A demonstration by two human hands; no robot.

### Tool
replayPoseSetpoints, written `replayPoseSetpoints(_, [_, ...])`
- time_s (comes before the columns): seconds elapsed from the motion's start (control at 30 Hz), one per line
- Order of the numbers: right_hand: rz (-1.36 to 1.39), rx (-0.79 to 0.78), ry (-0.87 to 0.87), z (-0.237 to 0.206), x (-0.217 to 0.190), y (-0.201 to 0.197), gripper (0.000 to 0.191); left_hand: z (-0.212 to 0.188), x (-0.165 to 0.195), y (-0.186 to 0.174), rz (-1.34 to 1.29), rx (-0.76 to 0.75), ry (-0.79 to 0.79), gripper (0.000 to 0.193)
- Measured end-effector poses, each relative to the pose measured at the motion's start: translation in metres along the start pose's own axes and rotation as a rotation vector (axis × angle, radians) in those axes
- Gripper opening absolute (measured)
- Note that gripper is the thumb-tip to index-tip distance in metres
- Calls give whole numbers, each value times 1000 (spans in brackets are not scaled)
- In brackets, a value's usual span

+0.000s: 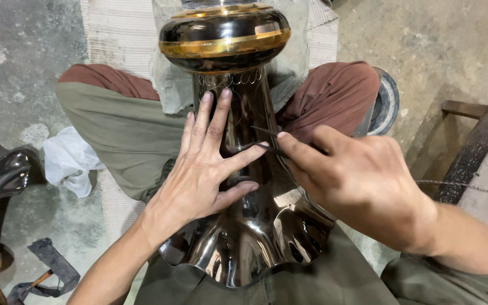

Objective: The person uses a small metal tool to engrave circular patterns onto the neck of a polished dark metal vase. They hold the vase steady with one hand and carefully trace the design with the other, rotating the object as needed to continue the pattern.

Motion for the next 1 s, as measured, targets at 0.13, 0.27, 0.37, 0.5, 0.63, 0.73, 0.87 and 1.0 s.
replayPoseSetpoints(0.13, [-186,-439,88,9,9,28,46,0,-1,1,-5,-2,-7,54])
replayPoseSetpoints(0.27, [48,-187,-113,27,-8,4,46,-1,-2,2,-9,1,-13,54])
replayPoseSetpoints(0.37, [-98,-402,43,21,5,23,49,-1,-2,3,-11,2,-6,54])
replayPoseSetpoints(0.5, [-35,-392,152,14,14,24,44,-1,-3,3,-13,-11,-23,53])
replayPoseSetpoints(0.63, [-11,-244,179,10,19,14,40,0,-1,3,-12,-2,-6,58])
replayPoseSetpoints(0.73, [-21,-148,156,2,16,10,42,0,-1,3,-6,-2,-6,59])
replayPoseSetpoints(0.87, [12,-86,151,-5,17,7,43,1,-1,3,-9,-13,-10,58])
replayPoseSetpoints(1.0, [45,-90,181,-3,21,6,39,1,0,2,-12,-13,-14,58])
Point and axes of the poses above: each hand's wrist, its own z-axis towards the middle knuckle, its own y-axis out of the palm, x = y × z, the point moved 7 cm from there along z, towards the middle knuckle, and after that the axes turned 11 degrees about x, right-handed, at the moved point
